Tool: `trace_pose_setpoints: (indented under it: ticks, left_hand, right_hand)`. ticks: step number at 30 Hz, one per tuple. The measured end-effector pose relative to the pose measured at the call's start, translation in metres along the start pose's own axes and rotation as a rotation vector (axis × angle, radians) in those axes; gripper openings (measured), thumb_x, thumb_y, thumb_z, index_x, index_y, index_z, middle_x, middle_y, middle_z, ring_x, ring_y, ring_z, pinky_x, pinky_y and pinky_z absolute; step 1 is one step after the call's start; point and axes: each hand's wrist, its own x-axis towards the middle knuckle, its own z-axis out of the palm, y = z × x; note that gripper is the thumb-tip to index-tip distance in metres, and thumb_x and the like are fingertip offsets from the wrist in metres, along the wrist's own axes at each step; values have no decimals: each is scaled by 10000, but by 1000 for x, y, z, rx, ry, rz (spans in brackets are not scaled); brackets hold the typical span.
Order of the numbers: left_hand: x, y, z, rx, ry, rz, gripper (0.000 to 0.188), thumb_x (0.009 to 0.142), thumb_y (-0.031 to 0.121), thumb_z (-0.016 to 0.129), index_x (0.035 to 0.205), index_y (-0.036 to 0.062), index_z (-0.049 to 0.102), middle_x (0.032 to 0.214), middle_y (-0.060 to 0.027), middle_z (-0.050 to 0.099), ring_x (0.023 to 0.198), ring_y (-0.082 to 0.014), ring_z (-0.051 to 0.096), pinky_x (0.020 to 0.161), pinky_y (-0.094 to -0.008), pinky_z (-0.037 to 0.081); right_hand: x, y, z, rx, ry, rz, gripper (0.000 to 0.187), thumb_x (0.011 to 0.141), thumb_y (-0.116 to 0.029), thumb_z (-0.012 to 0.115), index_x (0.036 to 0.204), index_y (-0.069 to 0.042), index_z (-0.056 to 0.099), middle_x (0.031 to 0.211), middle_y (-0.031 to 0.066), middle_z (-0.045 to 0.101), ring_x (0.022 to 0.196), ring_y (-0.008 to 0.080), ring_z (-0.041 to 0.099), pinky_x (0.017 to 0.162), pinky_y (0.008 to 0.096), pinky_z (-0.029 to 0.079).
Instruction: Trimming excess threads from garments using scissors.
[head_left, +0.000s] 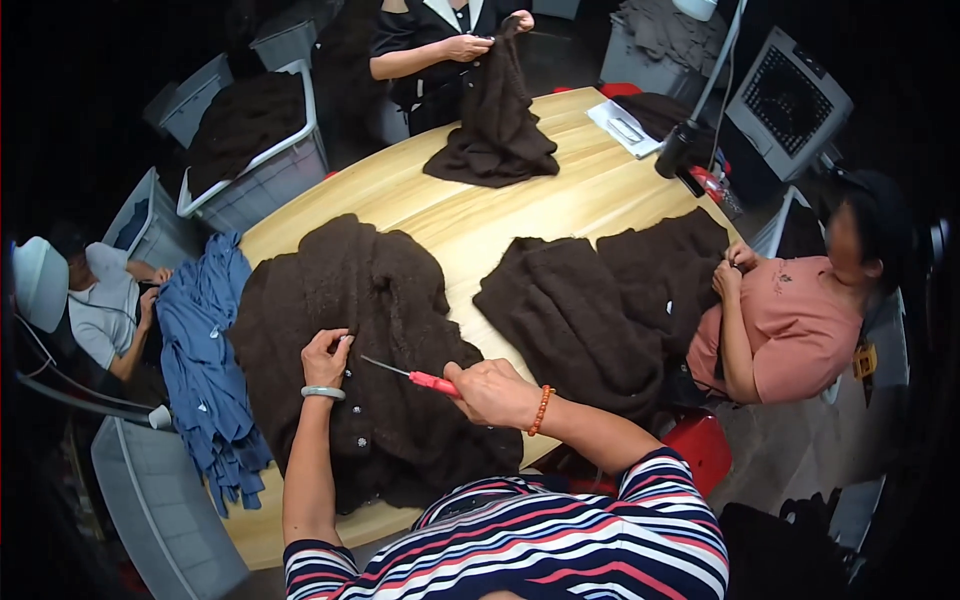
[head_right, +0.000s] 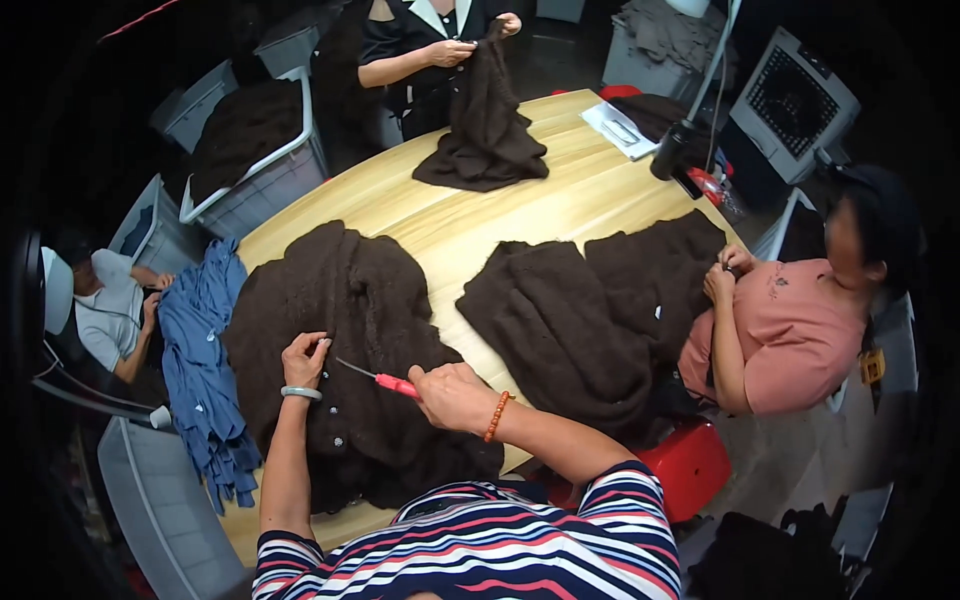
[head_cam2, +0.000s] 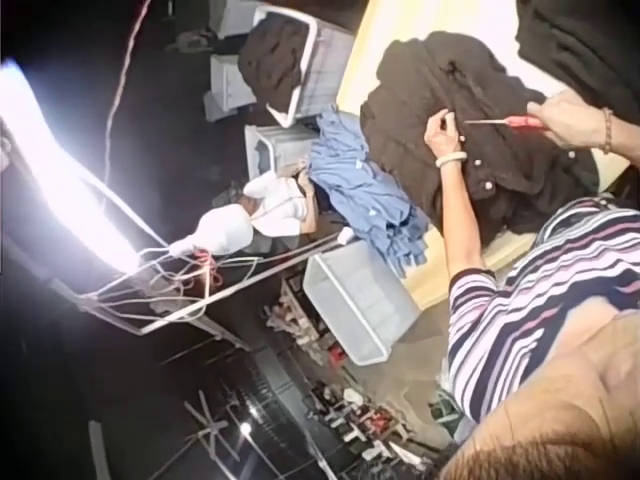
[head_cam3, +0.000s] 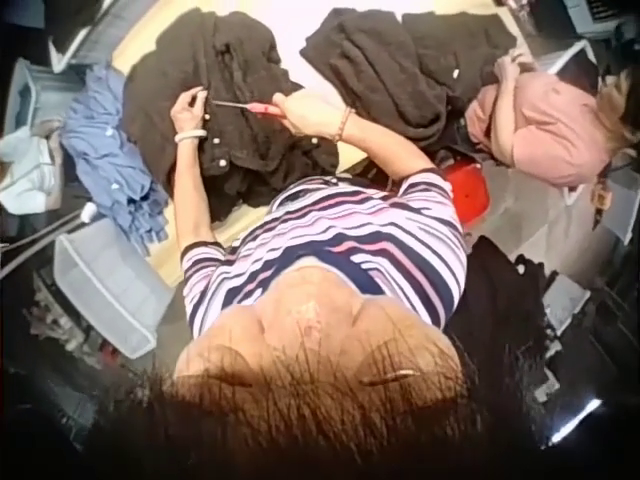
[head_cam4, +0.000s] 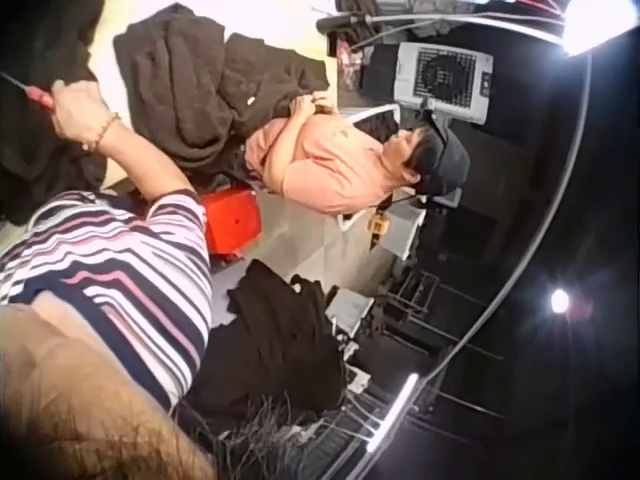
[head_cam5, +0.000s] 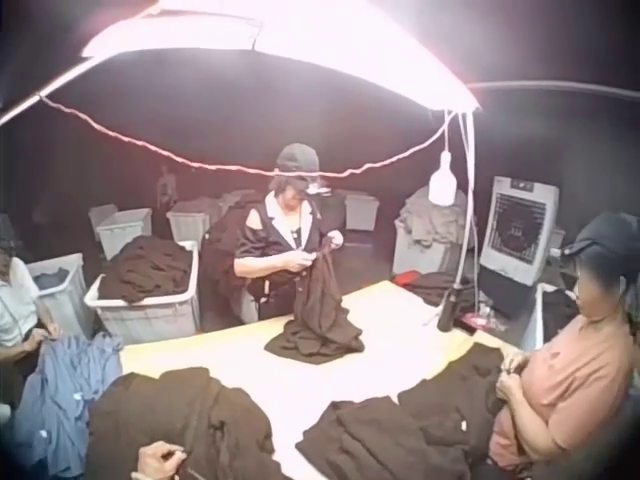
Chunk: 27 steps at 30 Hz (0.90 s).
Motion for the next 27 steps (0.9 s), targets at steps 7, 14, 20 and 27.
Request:
trace_pose_setpoints:
  ticks: [7, 14, 20, 27]
  left_hand:
    - [-4, -18, -4, -336, -130, -356, 177, 878, 125, 646, 966, -19, 701, 750, -26, 684, 690, -85, 626, 634, -228, 498]
    - [-4, -18, -9, -680, -133, -357, 253, 942, 144, 561, 1152, 15, 618, 884, -38, 629, 756, -72, 590, 704, -212, 494]
    - [-48, 22, -24, -6, -196, 191, 365, 728, 44, 738, 1065, 29, 601, 859, -79, 598, 735, -189, 604, 669, -295, 500]
    - [-53, 2, -19, -3, -206, 121, 142, 710, 36, 725, 814, 9, 631, 737, -104, 596, 650, -256, 618, 610, -333, 497]
  right_hand:
    - [5, -29, 6, 56, -12, -34, 222, 861, -204, 590, 877, 1, 508, 638, 204, 617, 635, 372, 644, 564, 462, 497]
    - [-6, -43, 14, 125, 33, 202, 234, 872, -262, 602, 977, -67, 525, 709, 205, 630, 713, 392, 640, 641, 487, 491]
    - [-29, -39, 19, 134, 100, 309, 206, 874, -241, 607, 990, -85, 539, 699, 202, 612, 699, 383, 623, 638, 476, 476]
    - [-41, -79, 24, -28, -94, 236, 194, 865, -212, 601, 881, -39, 515, 624, 186, 608, 625, 379, 627, 578, 476, 481]
